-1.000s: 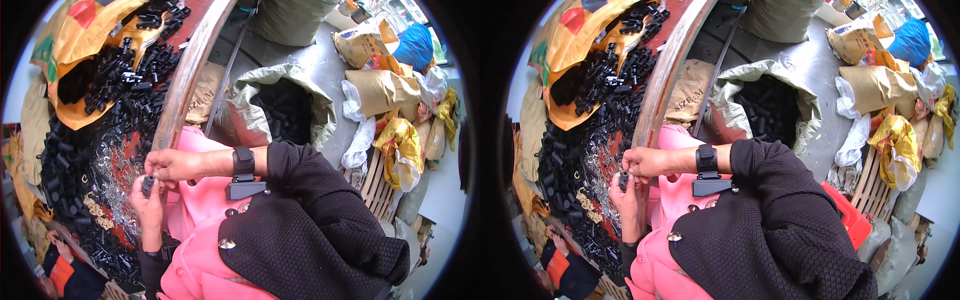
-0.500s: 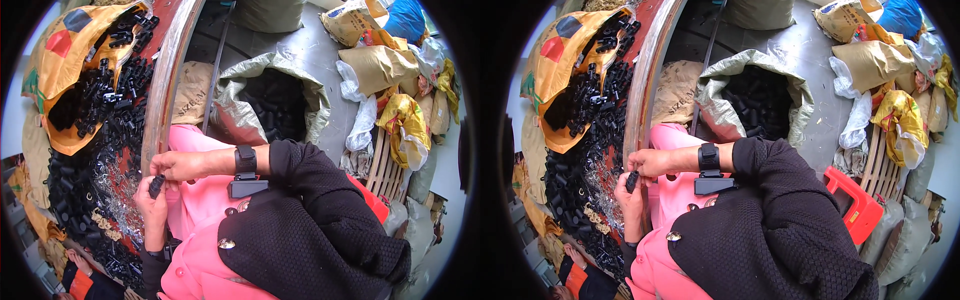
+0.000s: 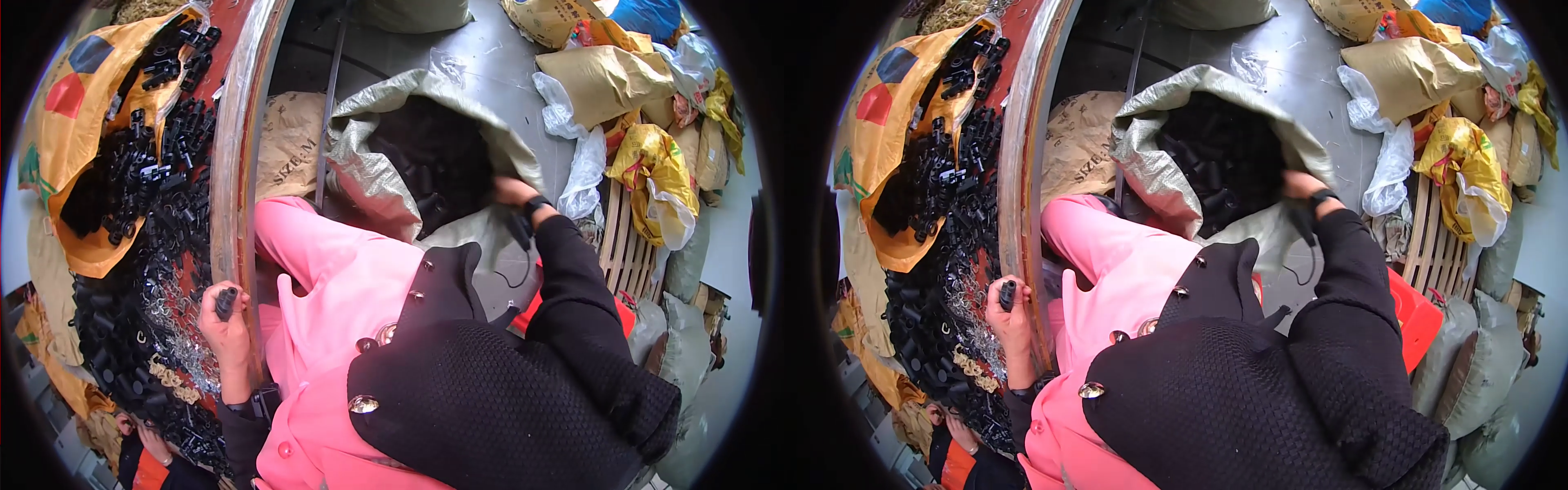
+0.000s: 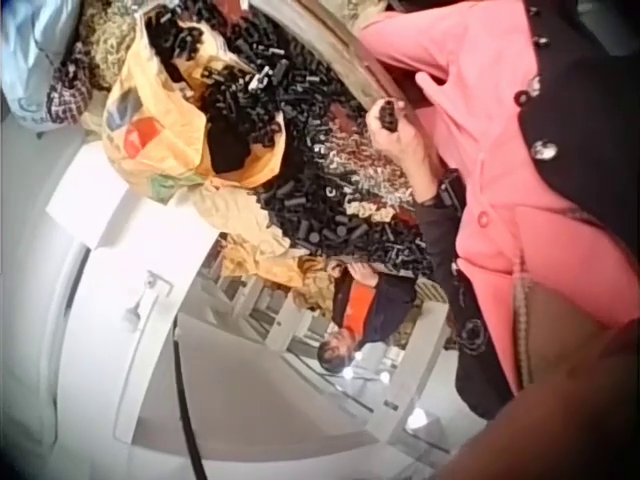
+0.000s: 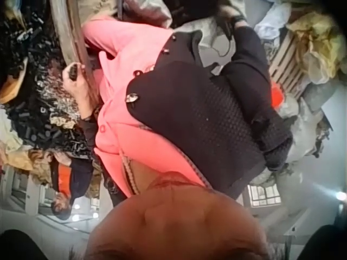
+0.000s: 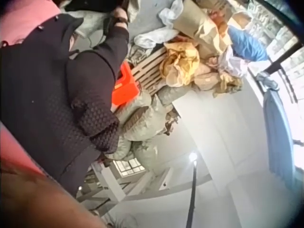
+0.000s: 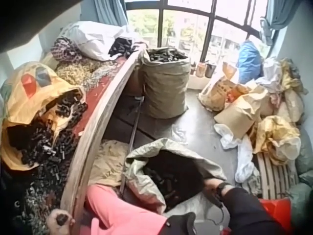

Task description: The person assembles components by hand, picking up a black plastic part and a metal clip, fitting the clip into the part, and then sliding a smaller black piece into the assembly before placing it into a bag.

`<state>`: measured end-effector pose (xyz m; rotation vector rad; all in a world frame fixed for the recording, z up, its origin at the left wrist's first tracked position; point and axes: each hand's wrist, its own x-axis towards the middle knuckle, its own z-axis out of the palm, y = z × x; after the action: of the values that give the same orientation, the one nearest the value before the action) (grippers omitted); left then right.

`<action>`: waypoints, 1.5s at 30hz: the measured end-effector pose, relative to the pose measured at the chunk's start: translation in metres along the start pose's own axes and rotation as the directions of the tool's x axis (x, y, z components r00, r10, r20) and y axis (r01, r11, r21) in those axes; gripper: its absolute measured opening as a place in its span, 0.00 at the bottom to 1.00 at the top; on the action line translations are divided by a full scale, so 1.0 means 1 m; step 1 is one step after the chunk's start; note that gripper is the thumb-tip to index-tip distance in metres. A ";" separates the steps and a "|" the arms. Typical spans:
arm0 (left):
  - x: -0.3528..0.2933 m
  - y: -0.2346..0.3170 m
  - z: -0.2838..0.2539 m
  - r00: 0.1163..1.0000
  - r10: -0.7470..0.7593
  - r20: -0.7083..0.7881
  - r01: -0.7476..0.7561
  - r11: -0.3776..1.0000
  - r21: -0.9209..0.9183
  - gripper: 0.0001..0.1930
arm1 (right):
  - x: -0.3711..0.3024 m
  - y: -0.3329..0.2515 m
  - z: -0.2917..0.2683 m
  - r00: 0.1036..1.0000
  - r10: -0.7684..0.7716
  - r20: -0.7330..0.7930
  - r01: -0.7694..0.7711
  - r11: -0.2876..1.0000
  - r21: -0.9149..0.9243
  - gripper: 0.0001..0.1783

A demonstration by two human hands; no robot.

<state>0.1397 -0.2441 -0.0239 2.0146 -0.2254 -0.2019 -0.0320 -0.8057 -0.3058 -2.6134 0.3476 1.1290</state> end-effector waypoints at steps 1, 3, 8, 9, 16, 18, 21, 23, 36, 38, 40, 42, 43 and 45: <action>-0.003 -0.003 -0.003 1.000 0.006 -0.005 -0.006 0.999 0.031 0.06 | -0.005 -0.010 -0.002 0.999 -0.036 0.018 0.036 0.999 0.002 0.17; -0.006 -0.007 -0.010 1.000 -0.005 -0.015 0.006 0.997 0.077 0.06 | -0.039 -0.024 -0.010 0.992 0.113 -0.055 -0.114 0.994 0.000 0.17; 0.006 -0.008 -0.004 0.999 -0.029 -0.019 0.031 0.994 0.101 0.04 | -0.014 -0.083 -0.031 0.939 0.201 -0.280 -0.080 0.917 0.391 0.28; 0.009 -0.008 -0.001 1.000 -0.017 -0.007 0.018 0.992 0.124 0.03 | -0.003 -0.097 -0.035 0.889 0.200 -0.412 -0.042 0.931 0.362 0.32; 0.006 -0.008 -0.001 0.999 -0.004 -0.043 0.012 0.983 0.182 0.02 | 0.063 -0.186 -0.088 0.783 0.493 -0.379 -0.252 0.809 0.530 0.44; 0.005 -0.015 0.001 0.995 0.052 -0.088 -0.032 0.977 0.209 0.02 | 0.067 -0.213 -0.073 0.840 0.373 -0.394 -0.262 0.915 0.307 0.45; 0.007 -0.009 0.008 0.993 0.048 -0.107 -0.018 0.965 0.263 0.03 | 0.058 -0.245 -0.033 0.979 0.022 -0.202 0.011 0.987 0.163 0.46; 0.012 -0.012 0.008 0.990 0.057 -0.131 -0.014 0.952 0.307 0.03 | 0.050 -0.262 -0.024 0.979 0.008 -0.202 0.038 0.975 0.219 0.45; 0.008 -0.019 0.000 0.987 0.150 -0.059 -0.124 0.941 0.315 0.03 | 0.004 -0.145 -0.016 0.969 0.225 -0.105 -0.220 0.974 0.054 0.39; 0.009 -0.019 0.001 0.986 0.159 -0.051 -0.136 0.939 0.315 0.03 | 0.007 -0.147 -0.028 0.953 0.299 -0.060 -0.292 0.951 0.100 0.40; 0.006 -0.019 -0.002 0.989 0.140 -0.051 -0.117 0.941 0.317 0.03 | 0.014 -0.180 -0.060 0.908 0.344 -0.239 -0.281 0.924 0.260 0.42; 0.007 -0.020 -0.002 0.990 0.131 -0.054 -0.109 0.948 0.299 0.03 | 0.033 -0.209 -0.073 0.880 0.204 -0.429 -0.077 0.952 0.297 0.43; 0.007 -0.020 -0.001 0.991 0.128 -0.049 -0.109 0.950 0.293 0.03 | 0.048 -0.222 -0.074 0.867 0.124 -0.482 0.058 0.937 0.345 0.43; 0.006 -0.020 -0.002 0.990 0.133 -0.052 -0.114 0.954 0.278 0.03 | 0.063 -0.264 -0.085 0.843 0.040 -0.537 0.201 0.902 0.383 0.44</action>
<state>0.1474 -0.2353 -0.0419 2.2695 -0.3497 -0.0203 0.1522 -0.5950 -0.2565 -2.4532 0.5185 0.2180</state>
